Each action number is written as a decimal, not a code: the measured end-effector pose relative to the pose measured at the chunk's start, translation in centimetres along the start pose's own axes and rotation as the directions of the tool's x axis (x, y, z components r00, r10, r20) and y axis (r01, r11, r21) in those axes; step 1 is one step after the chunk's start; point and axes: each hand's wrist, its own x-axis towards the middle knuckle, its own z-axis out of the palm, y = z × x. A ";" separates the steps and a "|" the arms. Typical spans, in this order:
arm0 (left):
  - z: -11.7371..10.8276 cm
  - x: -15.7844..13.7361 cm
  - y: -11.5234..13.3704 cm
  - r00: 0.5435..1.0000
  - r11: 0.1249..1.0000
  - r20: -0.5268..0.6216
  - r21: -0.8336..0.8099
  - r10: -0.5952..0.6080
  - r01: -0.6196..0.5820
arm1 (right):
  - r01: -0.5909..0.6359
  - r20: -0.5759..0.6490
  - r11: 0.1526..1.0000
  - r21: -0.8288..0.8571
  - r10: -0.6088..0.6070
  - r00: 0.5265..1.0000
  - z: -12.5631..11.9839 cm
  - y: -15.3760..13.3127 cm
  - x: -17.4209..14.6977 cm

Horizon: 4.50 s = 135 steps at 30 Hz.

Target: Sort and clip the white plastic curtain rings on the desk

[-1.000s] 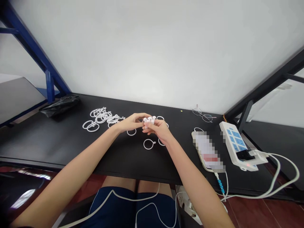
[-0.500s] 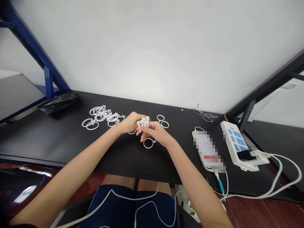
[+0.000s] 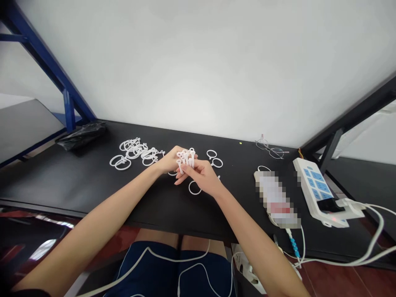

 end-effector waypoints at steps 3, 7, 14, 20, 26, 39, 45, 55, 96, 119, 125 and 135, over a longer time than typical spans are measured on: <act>-0.4 0.1 0.1 0.999 0.992 0.006 0.115 0.051 -0.051 | -0.025 -0.030 0.998 0.050 0.026 0.999 -0.5 0.2 0.4; -2.4 -0.3 1.4 0.998 0.896 -0.054 0.443 0.045 -0.016 | -0.073 -0.176 0.993 0.093 0.088 0.980 -1.7 0.5 1.1; -10.5 -3.1 5.2 0.980 0.550 -0.175 0.830 0.090 0.098 | -0.054 -0.543 0.989 0.136 0.120 0.831 -4.0 0.8 1.3; -14.7 -4.1 4.7 0.945 0.272 -0.211 0.921 -0.251 0.278 | -0.044 -0.563 0.992 0.118 0.103 0.820 -4.4 1.0 1.3; -14.6 -4.4 3.4 0.919 0.183 -0.215 0.941 -0.331 0.285 | -0.095 -0.551 0.988 0.120 0.146 0.822 -4.5 0.9 1.4; -16.5 -6.4 4.7 0.843 0.226 -0.246 0.893 -0.478 0.389 | -0.037 -0.659 0.993 0.113 0.103 0.745 -6.5 0.6 1.4; -14.6 -5.6 6.6 0.889 0.140 -0.294 0.922 -0.352 0.360 | -0.115 -0.685 0.967 -0.226 -0.074 0.724 -9.9 0.9 0.5; 1.1 -2.6 5.4 0.948 0.215 -0.106 0.961 -0.301 0.176 | -0.178 -0.255 0.558 -0.810 -0.062 0.965 -10.8 3.2 0.1; 0.9 -0.5 -0.2 0.875 0.781 0.124 -0.404 -0.468 0.475 | -0.161 -0.191 0.907 -0.389 0.091 0.977 -5.8 1.7 0.8; 1.0 -0.6 0.0 0.893 0.781 -0.074 -0.520 -0.445 0.346 | -0.242 -0.280 0.948 0.206 0.294 0.914 -5.9 2.4 1.2; 1.2 -0.6 0.1 0.867 0.809 -0.209 -0.505 -0.452 0.300 | -0.240 -0.260 0.928 0.284 0.316 0.913 -5.7 2.4 1.3; 1.9 -1.0 0.0 0.921 0.874 -0.079 -0.356 -0.381 0.330 | -0.337 -0.315 0.940 0.059 0.338 0.887 -3.8 2.4 1.5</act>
